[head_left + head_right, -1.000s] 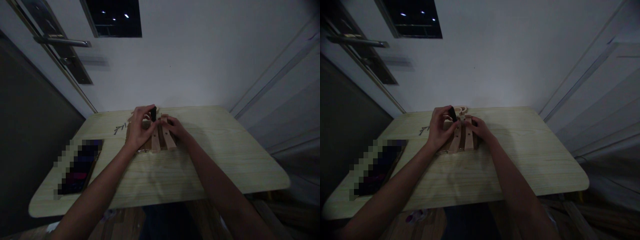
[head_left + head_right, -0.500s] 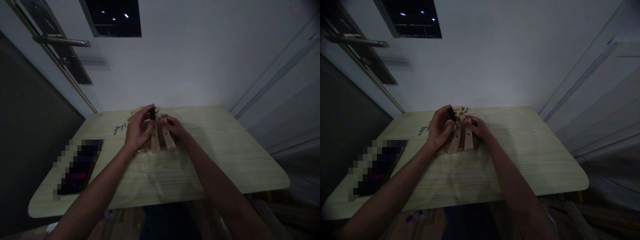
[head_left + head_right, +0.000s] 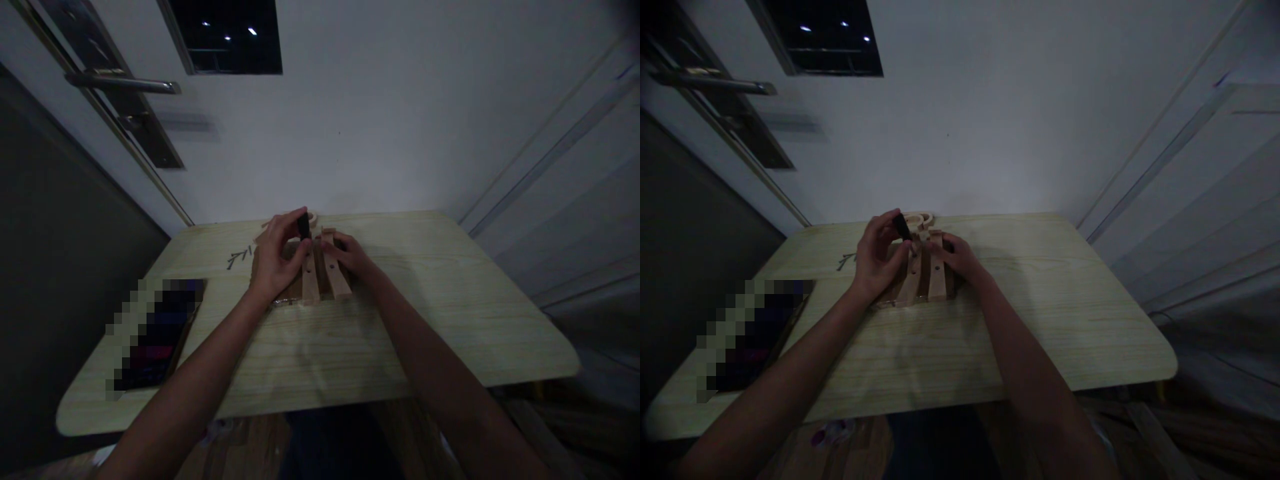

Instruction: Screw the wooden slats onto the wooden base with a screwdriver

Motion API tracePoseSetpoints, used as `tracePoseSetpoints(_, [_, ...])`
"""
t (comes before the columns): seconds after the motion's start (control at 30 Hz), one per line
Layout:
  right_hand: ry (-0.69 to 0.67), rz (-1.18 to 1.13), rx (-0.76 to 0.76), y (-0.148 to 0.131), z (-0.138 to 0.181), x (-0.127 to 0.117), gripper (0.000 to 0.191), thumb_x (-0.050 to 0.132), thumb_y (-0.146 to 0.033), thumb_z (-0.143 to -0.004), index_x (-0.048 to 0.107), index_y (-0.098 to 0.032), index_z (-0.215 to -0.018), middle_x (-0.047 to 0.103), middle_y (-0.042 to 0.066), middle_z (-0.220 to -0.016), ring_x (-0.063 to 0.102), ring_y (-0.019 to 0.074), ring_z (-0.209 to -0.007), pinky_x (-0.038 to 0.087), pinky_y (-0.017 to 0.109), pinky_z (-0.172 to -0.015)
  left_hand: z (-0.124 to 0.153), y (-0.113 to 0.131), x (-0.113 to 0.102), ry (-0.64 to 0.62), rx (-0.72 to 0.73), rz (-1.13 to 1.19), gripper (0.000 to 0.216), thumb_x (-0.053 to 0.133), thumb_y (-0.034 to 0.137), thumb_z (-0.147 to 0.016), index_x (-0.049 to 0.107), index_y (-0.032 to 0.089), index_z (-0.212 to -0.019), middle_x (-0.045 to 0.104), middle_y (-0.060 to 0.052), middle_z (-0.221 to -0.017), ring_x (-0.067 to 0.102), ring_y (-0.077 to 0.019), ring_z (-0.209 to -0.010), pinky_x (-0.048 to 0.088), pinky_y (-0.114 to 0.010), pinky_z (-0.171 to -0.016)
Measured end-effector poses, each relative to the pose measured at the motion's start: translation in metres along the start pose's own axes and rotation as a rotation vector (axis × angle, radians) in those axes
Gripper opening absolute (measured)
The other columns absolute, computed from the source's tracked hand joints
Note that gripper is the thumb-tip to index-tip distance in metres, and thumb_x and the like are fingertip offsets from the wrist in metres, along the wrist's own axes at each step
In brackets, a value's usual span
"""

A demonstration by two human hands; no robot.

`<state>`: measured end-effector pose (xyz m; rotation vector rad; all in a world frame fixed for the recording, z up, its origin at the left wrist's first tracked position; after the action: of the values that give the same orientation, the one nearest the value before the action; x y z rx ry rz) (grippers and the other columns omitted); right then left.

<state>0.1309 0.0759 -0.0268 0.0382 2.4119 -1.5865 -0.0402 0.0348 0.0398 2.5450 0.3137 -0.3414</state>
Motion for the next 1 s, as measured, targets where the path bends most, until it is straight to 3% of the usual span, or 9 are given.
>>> tracePoseSetpoints(0.17, [-0.015, 0.002, -0.009, -0.0014, 0.0003, 0.0, 0.047, 0.067, -0.064, -0.084, 0.075, -0.02, -0.098, 0.076, 0.008, -0.1, 0.068, 0.0233, -0.093, 0.052, 0.039, -0.088, 0.0008, 0.0032, 0.0009, -0.022, -0.004, 0.024, 0.049, 0.062, 0.044, -0.096, 0.05, 0.033, -0.142, 0.063, -0.007, -0.13, 0.067, -0.0226, -0.113, 0.062, -0.038, -0.093])
tracePoseSetpoints(0.37, [-0.017, -0.027, 0.005, -0.0018, 0.0004, 0.0006, 0.049, 0.067, -0.065, -0.083, 0.074, -0.018, -0.096, 0.074, 0.007, -0.094, 0.067, 0.0223, -0.087, 0.052, 0.036, -0.081, -0.0006, -0.0029, 0.0006, -0.004, 0.018, -0.019, 0.049, 0.071, 0.041, -0.091, 0.055, 0.033, -0.137, 0.062, -0.005, -0.123, 0.066, -0.0186, -0.104, 0.062, -0.034, -0.087])
tracePoseSetpoints(0.57, [-0.011, -0.025, 0.014, -0.0018, 0.0003, 0.0005, 0.051, 0.068, -0.068, -0.081, 0.075, -0.019, -0.094, 0.076, 0.007, -0.096, 0.068, 0.0242, -0.093, 0.052, 0.039, -0.085, -0.0004, -0.0025, -0.0037, 0.022, 0.005, -0.046, 0.049, 0.071, 0.035, -0.09, 0.056, 0.031, -0.137, 0.066, -0.003, -0.116, 0.067, -0.0157, -0.093, 0.06, -0.032, -0.087])
tracePoseSetpoints(0.87, [-0.018, -0.033, 0.016, 0.0036, -0.0002, 0.001, 0.049, 0.068, -0.066, -0.083, 0.074, -0.019, -0.097, 0.075, 0.007, -0.098, 0.067, 0.0224, -0.09, 0.052, 0.037, -0.083, 0.0016, -0.0006, -0.0019, -0.011, -0.001, -0.013, 0.05, 0.067, 0.03, -0.093, 0.053, 0.033, -0.141, 0.064, -0.004, -0.13, 0.069, -0.0159, -0.099, 0.059, -0.033, -0.091])
tracePoseSetpoints(1.0, [-0.008, -0.009, 0.012, 0.0055, -0.0012, 0.0004, 0.05, 0.067, -0.066, -0.083, 0.074, -0.017, -0.093, 0.074, 0.007, -0.092, 0.066, 0.0219, -0.085, 0.051, 0.037, -0.081, -0.0009, -0.0014, -0.0015, 0.008, 0.038, -0.036, 0.053, 0.075, 0.033, -0.088, 0.056, 0.034, -0.137, 0.064, -0.003, -0.121, 0.066, -0.0169, -0.099, 0.059, -0.032, -0.086])
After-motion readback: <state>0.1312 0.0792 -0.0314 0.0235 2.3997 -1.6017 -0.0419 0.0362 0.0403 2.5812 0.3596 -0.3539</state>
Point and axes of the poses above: each hand's wrist, its own z-axis away from the middle knuckle, its own x-axis out of the palm, y = z × x, the point moved 6 cm from there along -z, towards the middle knuckle
